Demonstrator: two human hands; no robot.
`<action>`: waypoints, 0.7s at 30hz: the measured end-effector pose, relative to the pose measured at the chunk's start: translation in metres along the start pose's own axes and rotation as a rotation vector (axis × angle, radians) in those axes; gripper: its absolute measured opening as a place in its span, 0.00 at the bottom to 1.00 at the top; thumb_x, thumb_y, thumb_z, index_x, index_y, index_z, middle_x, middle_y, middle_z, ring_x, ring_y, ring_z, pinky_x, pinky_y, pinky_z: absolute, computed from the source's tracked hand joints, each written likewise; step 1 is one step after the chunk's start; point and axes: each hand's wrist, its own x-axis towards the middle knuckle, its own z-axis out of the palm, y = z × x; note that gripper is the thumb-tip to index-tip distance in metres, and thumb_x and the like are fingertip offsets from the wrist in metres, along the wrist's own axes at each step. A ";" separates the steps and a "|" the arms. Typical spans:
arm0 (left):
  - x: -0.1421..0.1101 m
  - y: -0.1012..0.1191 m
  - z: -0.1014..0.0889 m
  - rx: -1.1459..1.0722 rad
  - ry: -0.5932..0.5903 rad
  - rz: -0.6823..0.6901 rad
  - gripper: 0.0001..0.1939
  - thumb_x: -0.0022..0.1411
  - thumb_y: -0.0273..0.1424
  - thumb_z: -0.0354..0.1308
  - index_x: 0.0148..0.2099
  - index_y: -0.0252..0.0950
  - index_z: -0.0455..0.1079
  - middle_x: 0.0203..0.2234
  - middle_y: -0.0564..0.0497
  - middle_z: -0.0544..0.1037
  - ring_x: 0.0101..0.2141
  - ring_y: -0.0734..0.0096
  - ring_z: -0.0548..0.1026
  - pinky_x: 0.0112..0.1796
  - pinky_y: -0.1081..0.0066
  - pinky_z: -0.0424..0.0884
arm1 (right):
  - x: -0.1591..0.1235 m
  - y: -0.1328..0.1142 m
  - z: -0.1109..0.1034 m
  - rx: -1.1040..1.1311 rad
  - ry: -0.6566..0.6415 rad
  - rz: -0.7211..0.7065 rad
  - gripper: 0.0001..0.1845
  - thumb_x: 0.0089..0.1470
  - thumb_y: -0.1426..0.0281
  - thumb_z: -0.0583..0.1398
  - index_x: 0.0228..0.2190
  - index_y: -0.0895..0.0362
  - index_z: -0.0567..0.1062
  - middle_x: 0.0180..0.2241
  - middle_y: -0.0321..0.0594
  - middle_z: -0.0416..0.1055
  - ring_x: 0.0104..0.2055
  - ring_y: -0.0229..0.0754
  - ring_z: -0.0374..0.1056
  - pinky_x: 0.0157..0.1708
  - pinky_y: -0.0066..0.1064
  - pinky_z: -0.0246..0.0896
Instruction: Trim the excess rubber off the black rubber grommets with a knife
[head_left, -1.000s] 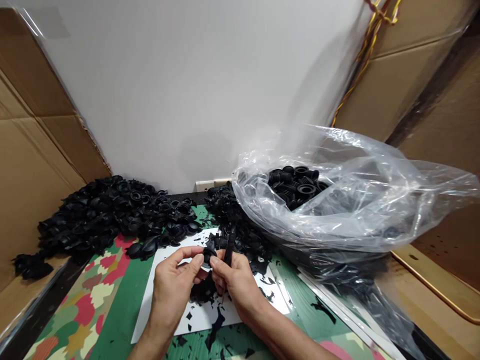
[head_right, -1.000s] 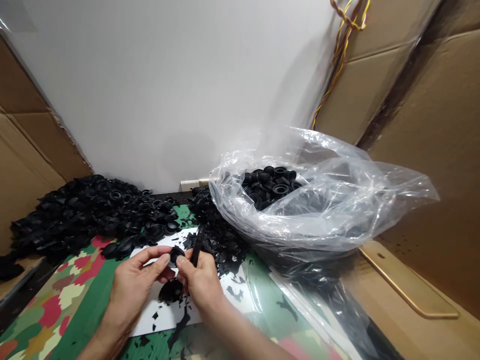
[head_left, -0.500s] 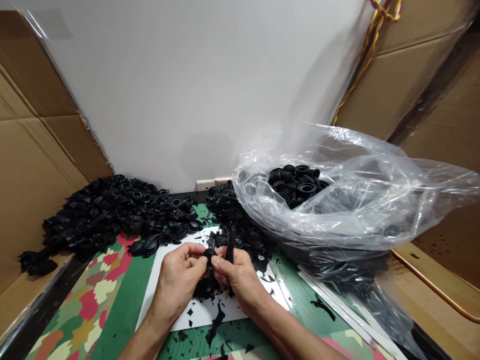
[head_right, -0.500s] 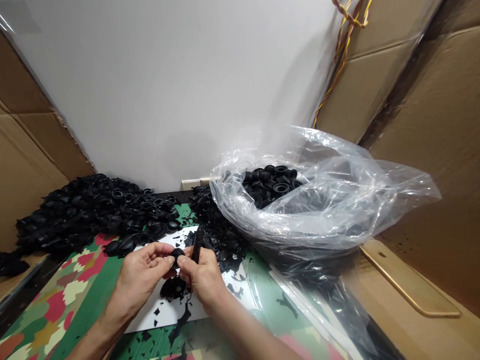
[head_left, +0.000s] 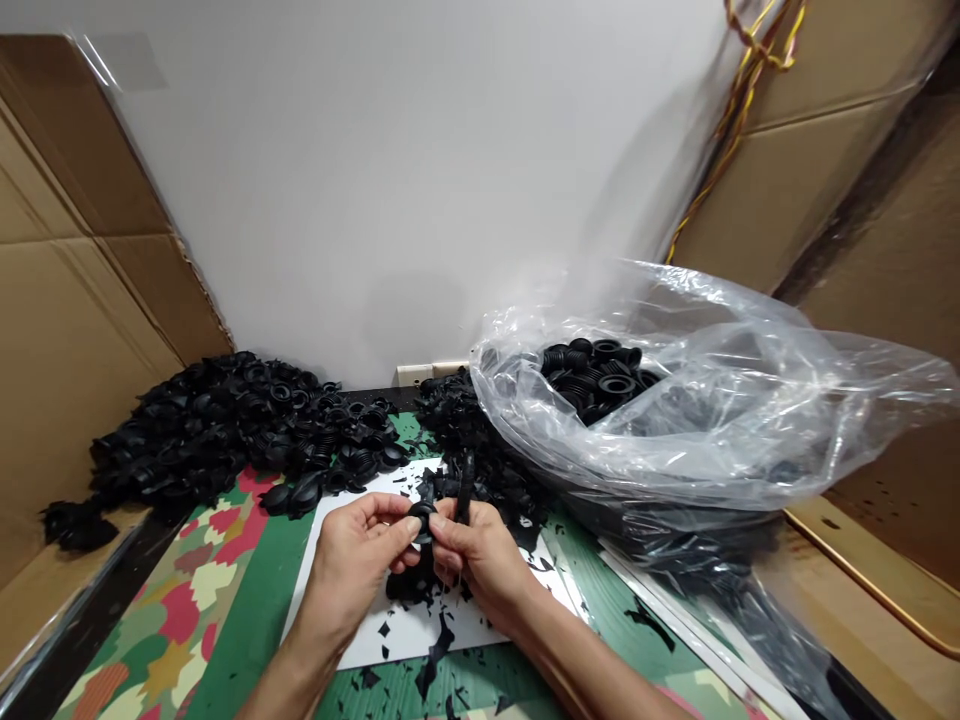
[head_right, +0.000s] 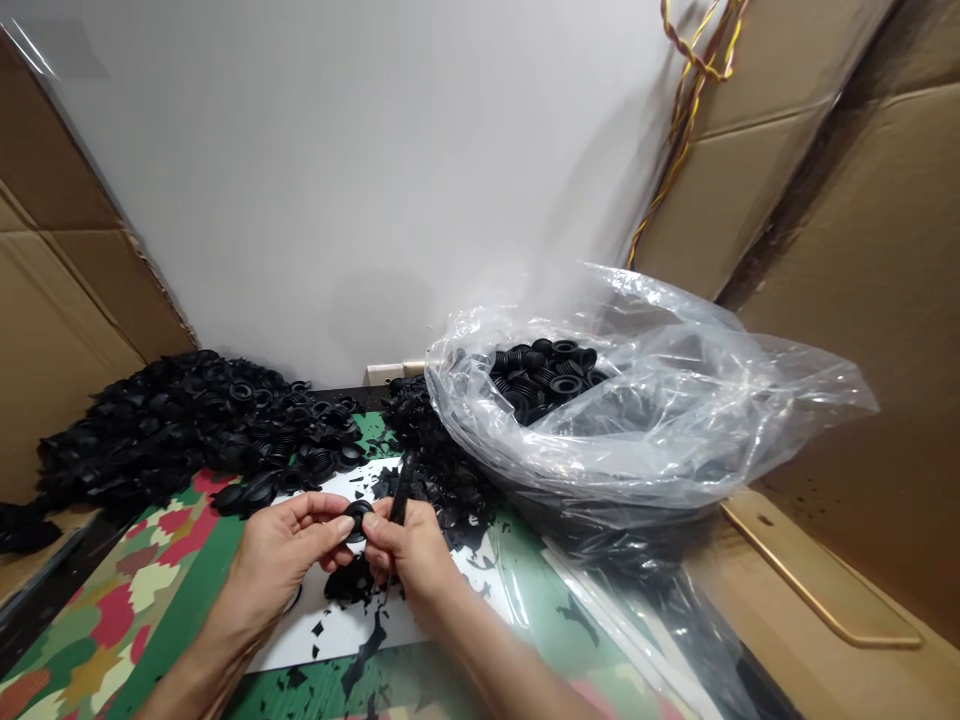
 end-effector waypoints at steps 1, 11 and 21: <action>0.001 -0.002 0.001 0.011 0.011 0.003 0.10 0.36 0.27 0.65 0.26 0.32 0.72 0.12 0.57 0.73 0.13 0.76 0.71 0.16 0.78 0.65 | 0.000 0.001 0.000 -0.055 0.018 -0.038 0.22 0.34 0.57 0.69 0.20 0.57 0.65 0.10 0.24 0.53 0.14 0.28 0.46 0.16 0.24 0.41; -0.002 -0.011 0.008 -0.152 0.040 -0.032 0.10 0.36 0.23 0.63 0.27 0.29 0.73 0.15 0.53 0.76 0.16 0.78 0.71 0.19 0.78 0.68 | 0.001 0.005 -0.004 -0.093 0.041 -0.156 0.19 0.36 0.59 0.68 0.23 0.59 0.70 0.12 0.26 0.57 0.15 0.29 0.47 0.17 0.25 0.41; -0.002 -0.011 0.003 -0.196 0.016 -0.086 0.13 0.36 0.25 0.67 0.29 0.28 0.74 0.16 0.49 0.78 0.17 0.74 0.74 0.19 0.77 0.69 | 0.003 -0.002 -0.002 0.113 0.019 0.088 0.24 0.28 0.59 0.71 0.19 0.57 0.64 0.08 0.23 0.53 0.12 0.27 0.46 0.15 0.23 0.46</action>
